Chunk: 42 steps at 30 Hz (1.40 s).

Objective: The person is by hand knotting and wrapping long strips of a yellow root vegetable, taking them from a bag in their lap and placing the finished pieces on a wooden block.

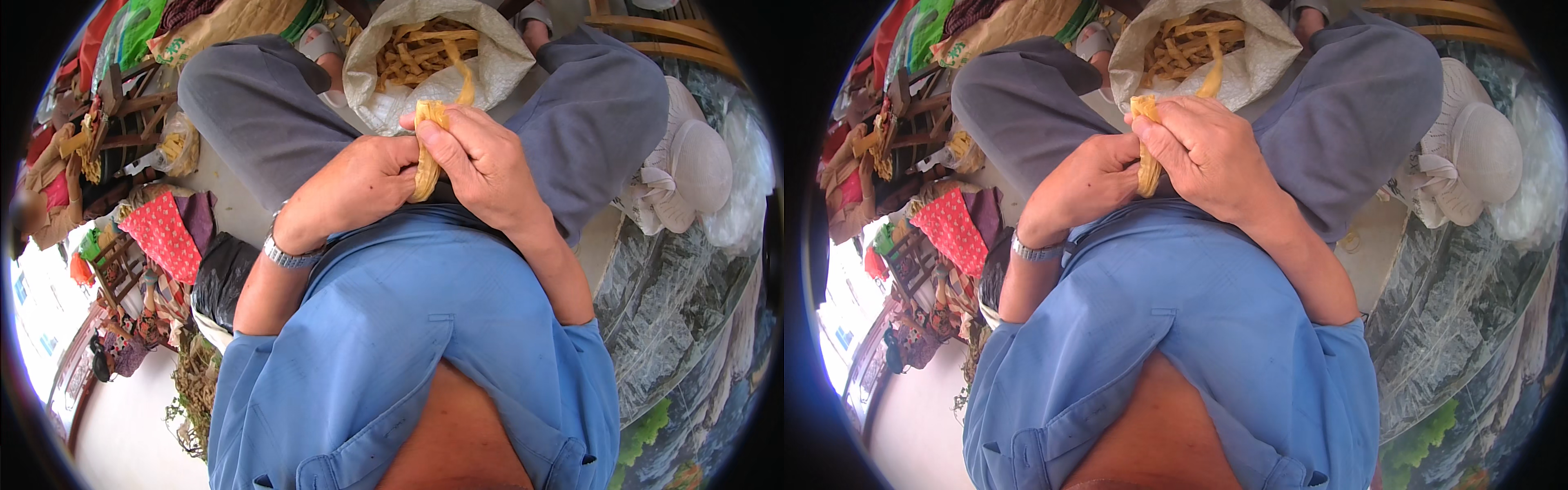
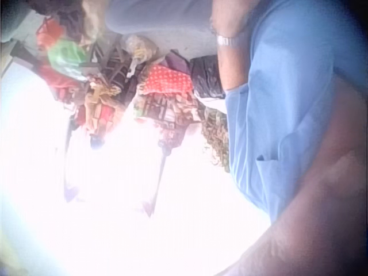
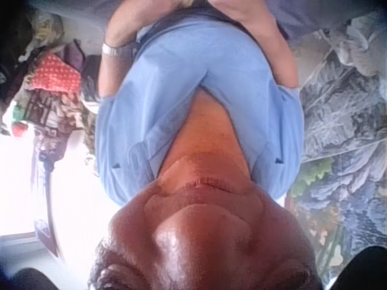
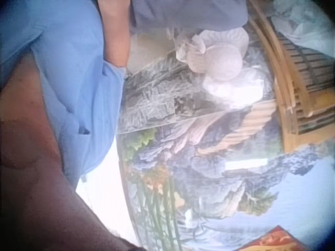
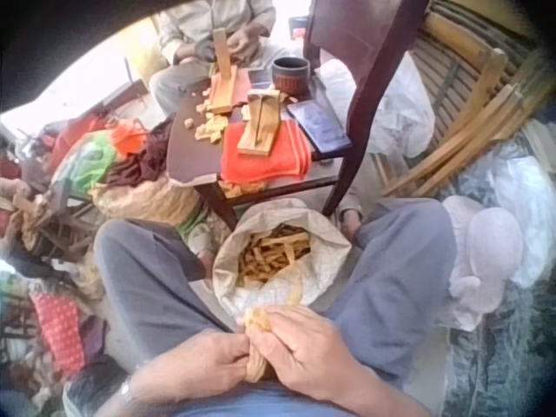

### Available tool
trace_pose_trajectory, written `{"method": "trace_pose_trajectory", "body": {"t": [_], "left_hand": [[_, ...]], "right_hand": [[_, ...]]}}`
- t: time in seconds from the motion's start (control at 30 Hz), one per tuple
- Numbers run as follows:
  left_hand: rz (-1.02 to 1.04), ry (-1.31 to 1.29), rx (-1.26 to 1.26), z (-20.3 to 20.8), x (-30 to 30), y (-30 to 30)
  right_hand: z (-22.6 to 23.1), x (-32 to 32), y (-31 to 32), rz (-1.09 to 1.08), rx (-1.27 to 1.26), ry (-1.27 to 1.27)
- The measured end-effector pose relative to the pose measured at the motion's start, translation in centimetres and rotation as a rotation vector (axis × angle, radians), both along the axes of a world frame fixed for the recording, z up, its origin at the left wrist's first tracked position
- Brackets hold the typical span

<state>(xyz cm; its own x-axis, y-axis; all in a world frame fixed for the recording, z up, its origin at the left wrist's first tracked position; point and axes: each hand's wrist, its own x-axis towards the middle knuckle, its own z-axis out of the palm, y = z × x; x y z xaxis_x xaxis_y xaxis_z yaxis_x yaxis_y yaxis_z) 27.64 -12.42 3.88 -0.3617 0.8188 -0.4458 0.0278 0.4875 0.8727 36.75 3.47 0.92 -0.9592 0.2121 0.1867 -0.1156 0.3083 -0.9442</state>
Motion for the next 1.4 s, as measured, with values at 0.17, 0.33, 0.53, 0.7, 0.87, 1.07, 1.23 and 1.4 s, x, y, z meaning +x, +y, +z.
{"method": "trace_pose_trajectory", "body": {"t": [0.17, 0.33, 0.53, 0.7, 0.87, 1.07, 1.23, 1.4], "left_hand": [[-0.049, 0.355, -0.016, 2.5, -0.7, -0.2], [-0.029, 0.387, 0.001, 1.8, -1.0, -1.1], [-0.041, 0.432, 0.166, -0.2, -0.9, -0.9], [-0.058, 0.428, 0.378, -2.5, -1.6, -0.4], [-0.139, 0.473, 0.267, -2.2, -2.3, -0.2], [0.278, -0.271, 0.229, -1.6, -1.9, 0.2], [0.503, -0.283, 0.268, -2.0, -1.0, 1.3], [0.473, 0.043, 0.035, -1.9, -0.3, 1.7]], "right_hand": [[0.4, 0.8, 0.5, 0.048, -0.115, -0.326], [-0.1, 1.0, 0.5, 0.096, -0.478, -0.521], [-2.4, 0.6, 1.8, 0.289, -0.814, -0.795], [-2.9, 0.0, 2.7, 0.418, -0.827, -0.828], [-2.4, -0.1, 2.9, 0.352, -0.536, -0.704], [0.4, -0.4, 2.4, 0.103, -0.177, -0.453], [-0.5, -0.3, 2.8, 0.126, -0.493, -0.398], [-1.7, -0.2, 4.1, 0.201, -0.999, -0.602]]}}
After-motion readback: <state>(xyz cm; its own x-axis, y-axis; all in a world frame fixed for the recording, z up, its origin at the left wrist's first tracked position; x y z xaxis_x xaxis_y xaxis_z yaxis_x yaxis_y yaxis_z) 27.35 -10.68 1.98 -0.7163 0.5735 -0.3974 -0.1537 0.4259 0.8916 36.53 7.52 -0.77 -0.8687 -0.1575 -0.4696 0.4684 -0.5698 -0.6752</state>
